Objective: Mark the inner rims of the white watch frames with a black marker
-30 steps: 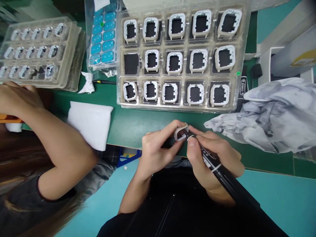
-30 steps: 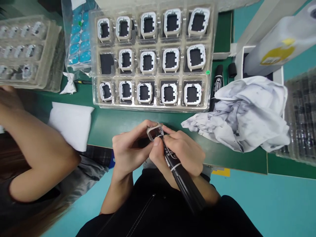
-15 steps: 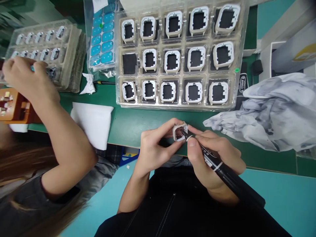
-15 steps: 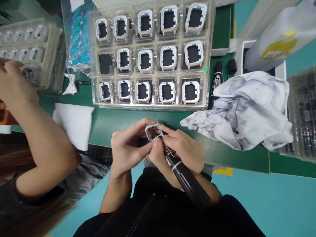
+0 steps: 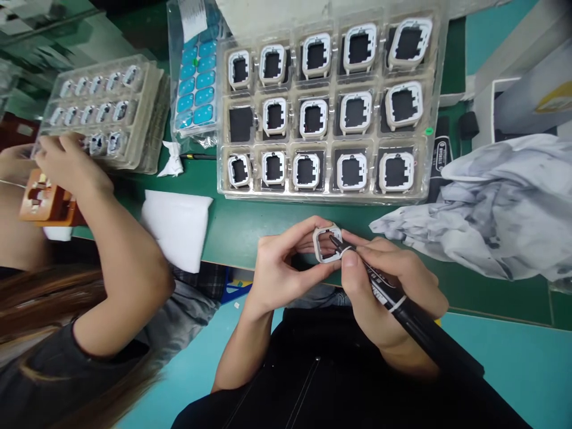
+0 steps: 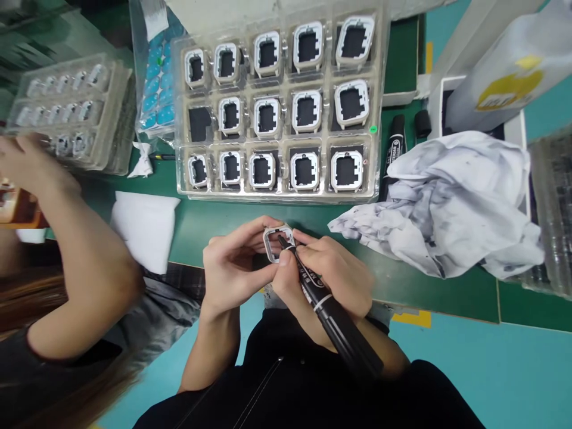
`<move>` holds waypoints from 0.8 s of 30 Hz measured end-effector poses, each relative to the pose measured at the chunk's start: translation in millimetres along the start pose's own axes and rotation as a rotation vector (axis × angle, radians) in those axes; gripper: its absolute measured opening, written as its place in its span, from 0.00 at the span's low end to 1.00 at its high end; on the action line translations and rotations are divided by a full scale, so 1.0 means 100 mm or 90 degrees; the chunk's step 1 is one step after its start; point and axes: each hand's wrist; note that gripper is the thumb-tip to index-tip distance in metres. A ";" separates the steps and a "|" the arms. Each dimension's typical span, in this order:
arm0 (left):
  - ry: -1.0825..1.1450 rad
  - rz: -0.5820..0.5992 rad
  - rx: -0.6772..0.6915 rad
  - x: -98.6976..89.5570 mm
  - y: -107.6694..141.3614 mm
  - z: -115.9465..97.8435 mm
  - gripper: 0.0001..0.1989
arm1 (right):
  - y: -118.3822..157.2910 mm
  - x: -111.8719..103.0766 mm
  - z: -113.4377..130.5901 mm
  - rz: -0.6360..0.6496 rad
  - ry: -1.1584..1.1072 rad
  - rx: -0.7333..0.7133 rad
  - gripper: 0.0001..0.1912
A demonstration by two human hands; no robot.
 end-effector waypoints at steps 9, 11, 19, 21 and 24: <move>-0.097 -0.009 0.034 0.00 0.03 0.04 0.21 | 0.04 -0.01 0.04 0.000 0.019 0.021 0.11; -0.103 -0.007 0.039 -0.01 0.03 0.04 0.19 | 0.04 -0.01 0.04 0.000 0.013 0.015 0.11; -0.154 -0.029 0.065 0.00 0.04 0.00 0.18 | 0.04 -0.04 0.06 0.003 0.018 0.013 0.13; -0.163 -0.030 0.070 0.01 0.04 0.00 0.18 | 0.02 -0.03 0.06 0.006 0.020 0.012 0.13; -0.176 -0.033 0.081 0.01 0.03 0.00 0.17 | -0.01 -0.02 0.05 -0.001 0.011 -0.017 0.13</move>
Point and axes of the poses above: each hand's wrist, its own y-axis away from the middle knuckle, its own x-axis out of the palm, z = x × y, and after that the axes turned 11 degrees about -y, right-handed
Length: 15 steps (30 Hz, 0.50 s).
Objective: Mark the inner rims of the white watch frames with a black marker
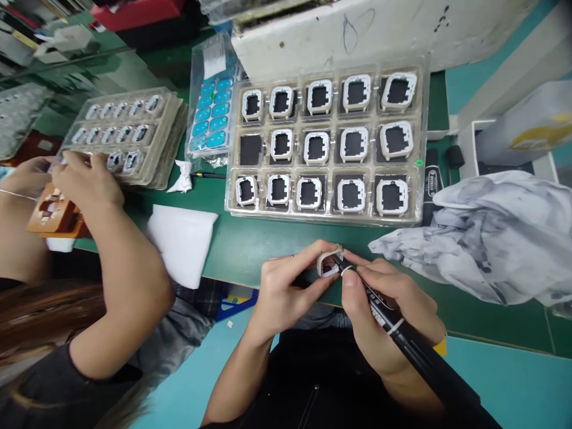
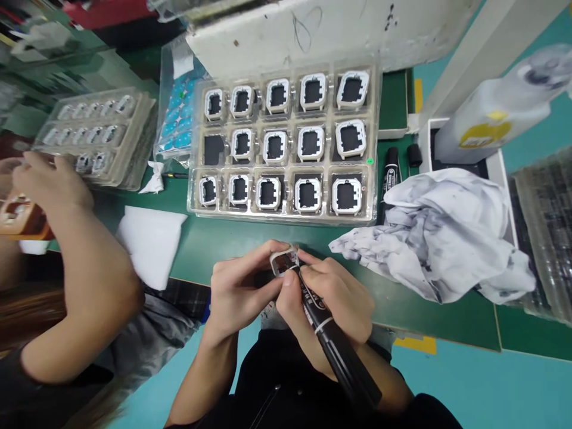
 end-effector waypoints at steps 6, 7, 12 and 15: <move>-0.038 0.016 0.010 -0.01 -0.01 -0.01 0.16 | 0.00 0.04 -0.04 -0.019 0.014 -0.025 0.11; -0.048 0.018 0.017 -0.01 -0.01 0.00 0.16 | 0.00 0.04 -0.04 -0.020 0.013 -0.025 0.11; -0.031 0.008 0.036 -0.01 -0.03 0.01 0.15 | 0.03 0.02 -0.05 -0.019 0.007 -0.018 0.11; 0.073 0.014 -0.003 -0.01 -0.06 0.00 0.17 | 0.14 -0.03 -0.14 0.011 -0.032 0.001 0.13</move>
Point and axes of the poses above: each hand's wrist, its own y-axis away from the middle knuckle, its own x-axis out of the palm, z = x × y, and after that the axes turned 11 degrees about -y, right-handed
